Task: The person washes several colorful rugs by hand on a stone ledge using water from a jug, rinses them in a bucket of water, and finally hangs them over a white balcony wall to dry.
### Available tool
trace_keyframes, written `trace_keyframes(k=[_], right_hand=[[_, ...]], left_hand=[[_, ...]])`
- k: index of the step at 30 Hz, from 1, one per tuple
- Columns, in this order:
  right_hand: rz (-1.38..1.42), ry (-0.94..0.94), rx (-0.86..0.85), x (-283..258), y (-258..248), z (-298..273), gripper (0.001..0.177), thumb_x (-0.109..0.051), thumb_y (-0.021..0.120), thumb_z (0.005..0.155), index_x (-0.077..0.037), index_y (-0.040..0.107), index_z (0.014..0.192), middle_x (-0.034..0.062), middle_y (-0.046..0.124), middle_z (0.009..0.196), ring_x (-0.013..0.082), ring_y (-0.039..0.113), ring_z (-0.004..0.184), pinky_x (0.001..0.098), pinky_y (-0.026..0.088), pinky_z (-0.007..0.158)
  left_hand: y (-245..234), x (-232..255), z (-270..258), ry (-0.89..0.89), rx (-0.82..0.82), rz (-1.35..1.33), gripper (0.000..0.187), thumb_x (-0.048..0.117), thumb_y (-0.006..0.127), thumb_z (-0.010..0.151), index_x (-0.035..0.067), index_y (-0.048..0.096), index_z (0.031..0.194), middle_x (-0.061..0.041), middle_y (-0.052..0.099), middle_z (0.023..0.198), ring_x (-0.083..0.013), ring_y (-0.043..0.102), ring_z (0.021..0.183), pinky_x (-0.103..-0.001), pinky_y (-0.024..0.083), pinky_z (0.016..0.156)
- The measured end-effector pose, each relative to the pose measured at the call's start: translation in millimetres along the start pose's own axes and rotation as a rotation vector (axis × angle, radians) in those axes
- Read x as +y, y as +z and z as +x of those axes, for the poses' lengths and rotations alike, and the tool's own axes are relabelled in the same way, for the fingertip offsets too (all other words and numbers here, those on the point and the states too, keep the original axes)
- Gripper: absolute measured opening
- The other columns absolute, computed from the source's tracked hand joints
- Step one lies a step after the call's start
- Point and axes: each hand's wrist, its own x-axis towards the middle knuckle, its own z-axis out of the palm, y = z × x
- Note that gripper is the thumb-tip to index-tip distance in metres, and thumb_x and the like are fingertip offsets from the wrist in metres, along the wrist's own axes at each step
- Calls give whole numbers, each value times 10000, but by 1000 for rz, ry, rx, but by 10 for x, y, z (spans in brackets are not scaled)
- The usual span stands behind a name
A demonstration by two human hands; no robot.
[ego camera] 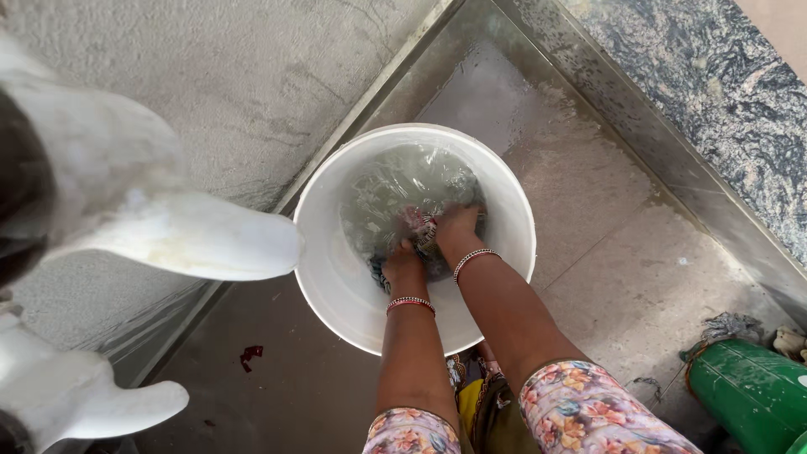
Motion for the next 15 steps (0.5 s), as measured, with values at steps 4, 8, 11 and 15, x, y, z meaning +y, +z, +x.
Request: trace_keyframes(k=[4,8,11,15], right_hand=[[-7,40,-82,-35,81,200,393,-305,564,1002,-245,490,1384,89,560,1355,334,510,1303,555,434,1084],[86,4,-25,37,54,251,292,-330,585,997,-188,565,1252,112,640,1181,337,592,1155,543,457,1045],[264,-2,161,-11,-314,117,259,-349,600,993,-146,622,1153,130,700,1049,340,654,1044,534,474,1016],[654,-47,668,-116,-938,-140,282,-339,645,953,-76,660,1058,156,745,943,372,694,915,531,506,855]], left_hand=[[-43,-52,376,17,-70,-53,545,326,694,922,205,446,1392,-89,533,1404,-297,567,1287,-468,529,988],[-323,-184,237,15,13,-77,495,321,744,870,210,559,1316,-100,616,1322,-300,610,1232,-478,531,977],[-926,-62,-124,-38,390,-245,461,317,781,831,214,643,1259,-108,678,1261,-302,643,1191,-485,532,968],[-1836,137,-627,105,839,-435,445,179,712,853,209,606,1284,-50,723,1257,-292,682,1204,-467,512,1112]])
